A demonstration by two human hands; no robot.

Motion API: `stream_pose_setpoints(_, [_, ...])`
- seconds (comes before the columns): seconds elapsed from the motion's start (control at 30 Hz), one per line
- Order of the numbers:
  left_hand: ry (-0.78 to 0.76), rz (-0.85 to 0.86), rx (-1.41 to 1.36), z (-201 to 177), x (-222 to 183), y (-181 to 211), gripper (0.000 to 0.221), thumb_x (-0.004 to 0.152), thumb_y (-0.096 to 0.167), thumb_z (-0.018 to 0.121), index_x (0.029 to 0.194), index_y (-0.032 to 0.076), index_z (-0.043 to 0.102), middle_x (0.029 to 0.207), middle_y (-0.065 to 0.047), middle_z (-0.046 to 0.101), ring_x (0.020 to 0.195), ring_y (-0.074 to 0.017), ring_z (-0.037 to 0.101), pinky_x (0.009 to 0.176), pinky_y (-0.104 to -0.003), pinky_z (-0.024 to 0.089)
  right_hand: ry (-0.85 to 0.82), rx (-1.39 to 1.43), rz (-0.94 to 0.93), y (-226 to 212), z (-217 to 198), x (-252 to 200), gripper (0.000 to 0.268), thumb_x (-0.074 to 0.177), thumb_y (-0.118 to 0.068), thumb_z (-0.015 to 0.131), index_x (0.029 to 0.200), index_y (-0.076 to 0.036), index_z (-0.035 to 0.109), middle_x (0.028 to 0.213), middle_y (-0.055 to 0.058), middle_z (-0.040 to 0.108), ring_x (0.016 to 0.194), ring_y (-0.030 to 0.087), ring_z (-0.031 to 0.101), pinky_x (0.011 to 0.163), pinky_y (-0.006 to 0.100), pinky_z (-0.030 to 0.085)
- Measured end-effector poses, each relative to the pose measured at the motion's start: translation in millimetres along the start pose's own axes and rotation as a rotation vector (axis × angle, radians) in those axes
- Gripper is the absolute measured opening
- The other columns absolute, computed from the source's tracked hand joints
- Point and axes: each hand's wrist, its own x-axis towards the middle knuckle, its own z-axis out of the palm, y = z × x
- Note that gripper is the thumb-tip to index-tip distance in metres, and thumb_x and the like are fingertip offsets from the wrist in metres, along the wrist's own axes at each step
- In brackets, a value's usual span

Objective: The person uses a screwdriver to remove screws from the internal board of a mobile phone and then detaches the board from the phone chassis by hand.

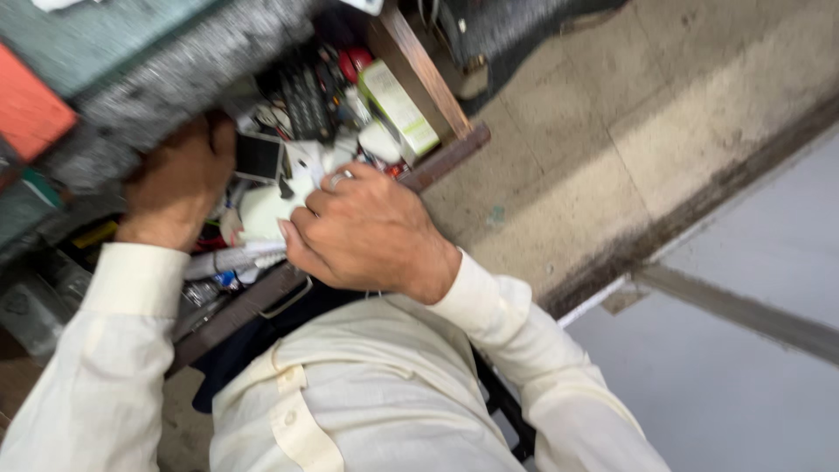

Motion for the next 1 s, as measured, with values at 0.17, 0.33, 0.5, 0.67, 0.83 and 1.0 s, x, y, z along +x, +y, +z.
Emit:
stream_pose_setpoints(0.17, [0.002,0.003,-0.106,1.9,8.0,5.0,0.053,0.103,0.049,0.049,0.131,0.007,0.063,0.132,-0.024,0.064,0.115,-0.0438,0.062,0.098,-0.054,0.046,-0.030,-0.030,0.018,-2.9,-5.6,3.2,0.032,0.096,-0.024,0.062,0.071,-0.006,0.070,0.071,0.010,0.068,0.070,0.028,0.067,0.077,0.042,0.052])
stream_pose_setpoints(0.33, [-0.010,0.221,-0.209,17.1,15.2,8.1,0.053,0.095,0.046,0.055,0.132,0.009,0.061,0.134,-0.025,0.058,0.118,-0.0471,0.054,0.097,-0.054,0.042,-0.124,0.039,0.167,-11.4,-16.6,13.7,0.023,0.093,-0.024,0.063,0.081,-0.006,0.071,0.075,0.009,0.070,0.074,0.029,0.068,0.064,0.044,0.052])
stream_pose_setpoints(0.5, [0.060,0.502,-0.060,35.4,10.9,11.3,0.042,0.099,0.034,0.048,0.130,0.009,0.061,0.128,-0.020,0.063,0.117,-0.0370,0.060,0.100,-0.046,0.045,-0.236,0.027,0.272,-17.5,-23.4,29.5,0.029,0.089,-0.027,0.064,0.105,-0.005,0.073,0.091,0.011,0.072,0.084,0.035,0.067,0.065,0.047,0.053])
stream_pose_setpoints(0.67, [0.125,0.705,0.210,32.7,-4.8,30.6,0.057,0.103,0.022,0.045,0.156,0.001,0.037,0.140,-0.025,0.057,0.115,-0.0351,0.061,0.100,-0.043,0.048,-0.292,0.036,0.332,-13.2,-20.9,37.1,0.035,0.084,-0.027,0.066,0.113,-0.008,0.068,0.115,0.013,0.068,0.092,0.037,0.068,0.075,0.049,0.053])
stream_pose_setpoints(0.83, [0.379,0.699,0.454,11.5,-16.4,26.4,0.060,0.095,0.023,0.044,0.153,0.008,0.037,0.144,-0.018,0.053,0.129,-0.0321,0.053,0.108,-0.042,0.043,-0.396,-0.022,0.492,-0.5,-14.1,48.3,0.055,0.083,-0.023,0.066,0.135,-0.010,0.054,0.135,0.020,0.049,0.100,0.043,0.064,0.082,0.052,0.050])
stream_pose_setpoints(1.0, [0.377,0.723,1.484,16.3,-16.4,9.8,0.054,0.106,0.028,0.033,0.148,-0.004,0.044,0.147,-0.023,0.050,0.134,-0.0364,0.047,0.110,-0.046,0.040,-0.325,-0.191,0.208,29.6,-1.4,57.1,0.061,0.079,-0.026,0.071,0.133,-0.003,0.053,0.128,0.028,0.055,0.103,0.053,0.061,0.080,0.055,0.051])
